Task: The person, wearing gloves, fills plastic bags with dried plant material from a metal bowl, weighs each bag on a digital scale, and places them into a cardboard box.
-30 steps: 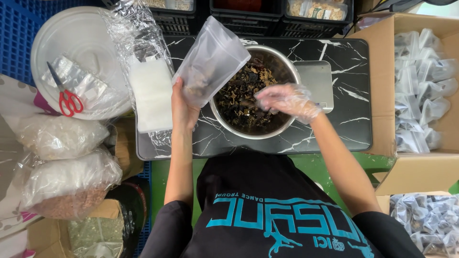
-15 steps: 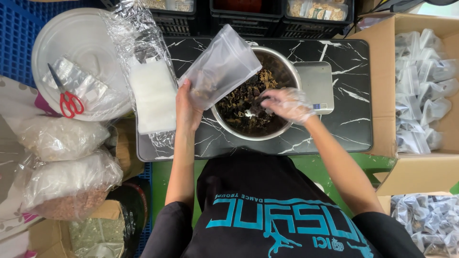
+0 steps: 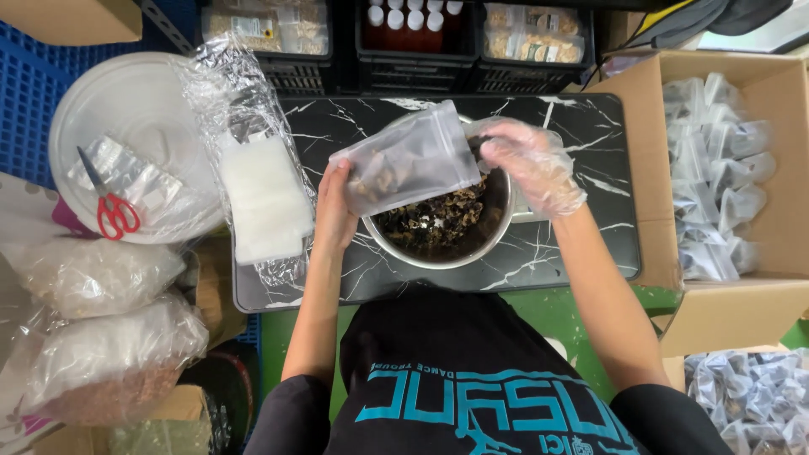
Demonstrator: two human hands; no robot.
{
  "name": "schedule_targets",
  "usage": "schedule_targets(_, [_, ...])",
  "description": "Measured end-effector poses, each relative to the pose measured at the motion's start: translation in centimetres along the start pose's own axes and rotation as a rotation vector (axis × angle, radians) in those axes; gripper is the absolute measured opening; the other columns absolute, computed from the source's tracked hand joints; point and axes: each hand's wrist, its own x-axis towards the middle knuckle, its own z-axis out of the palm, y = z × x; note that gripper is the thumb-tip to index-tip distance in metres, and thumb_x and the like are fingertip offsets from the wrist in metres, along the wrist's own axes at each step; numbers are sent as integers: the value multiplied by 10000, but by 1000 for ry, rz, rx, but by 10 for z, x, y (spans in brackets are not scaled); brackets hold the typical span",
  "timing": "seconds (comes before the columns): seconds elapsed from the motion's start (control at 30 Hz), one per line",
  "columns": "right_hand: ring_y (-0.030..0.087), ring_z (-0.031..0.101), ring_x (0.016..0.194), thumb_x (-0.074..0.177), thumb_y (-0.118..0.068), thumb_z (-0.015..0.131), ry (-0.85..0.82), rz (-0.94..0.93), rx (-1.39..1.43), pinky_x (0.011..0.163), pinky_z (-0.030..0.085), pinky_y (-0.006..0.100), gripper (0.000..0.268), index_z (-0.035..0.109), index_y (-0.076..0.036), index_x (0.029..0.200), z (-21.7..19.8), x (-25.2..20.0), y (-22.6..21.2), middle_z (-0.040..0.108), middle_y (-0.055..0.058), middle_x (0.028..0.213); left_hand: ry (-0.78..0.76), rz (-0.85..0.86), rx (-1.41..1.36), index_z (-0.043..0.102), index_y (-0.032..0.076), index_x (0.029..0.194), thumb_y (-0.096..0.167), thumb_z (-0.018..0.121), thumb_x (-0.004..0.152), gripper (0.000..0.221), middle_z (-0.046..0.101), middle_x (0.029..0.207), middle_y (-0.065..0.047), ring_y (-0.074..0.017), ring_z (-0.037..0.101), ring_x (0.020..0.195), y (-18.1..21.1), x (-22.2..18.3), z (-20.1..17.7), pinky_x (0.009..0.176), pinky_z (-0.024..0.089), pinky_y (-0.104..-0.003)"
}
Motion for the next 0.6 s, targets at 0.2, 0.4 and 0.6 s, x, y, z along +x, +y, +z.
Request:
schedule_targets(0.2, [405, 571, 1279, 934, -309, 722, -511, -23, -611, 1037, 508, 550, 263, 738, -159, 1149, -18, 16, -38, 596, 161, 1403, -79, 108, 176, 457, 49, 1485, 433, 605, 1035, 609, 411, 1445, -271, -399, 432, 1357, 16, -1, 2, 1105, 365, -598])
schedule_targets(0.4, [431, 549, 1322, 899, -189, 769, -403, -274, -443, 1061, 467, 583, 185, 698, -92, 1039, -20, 15, -41, 585, 204, 1392, -88, 15, 70, 442, 62, 1497, 431, 627, 1018, 632, 398, 1468, -260, -395, 480, 1326, 27, 7, 16, 1056, 446, -585])
schedule_targets(0.6, [396, 619, 1302, 984, 40, 632, -254, -182, 934, 1002, 612, 603, 72, 677, -14, 970, -31, 21, -18, 677, 235, 1304, -40, -72, -53, 562, 175, 839, 366, 546, 985, 241, 634, 940, 6, -155, 621, 900, 54, -21, 44, 762, 568, -393])
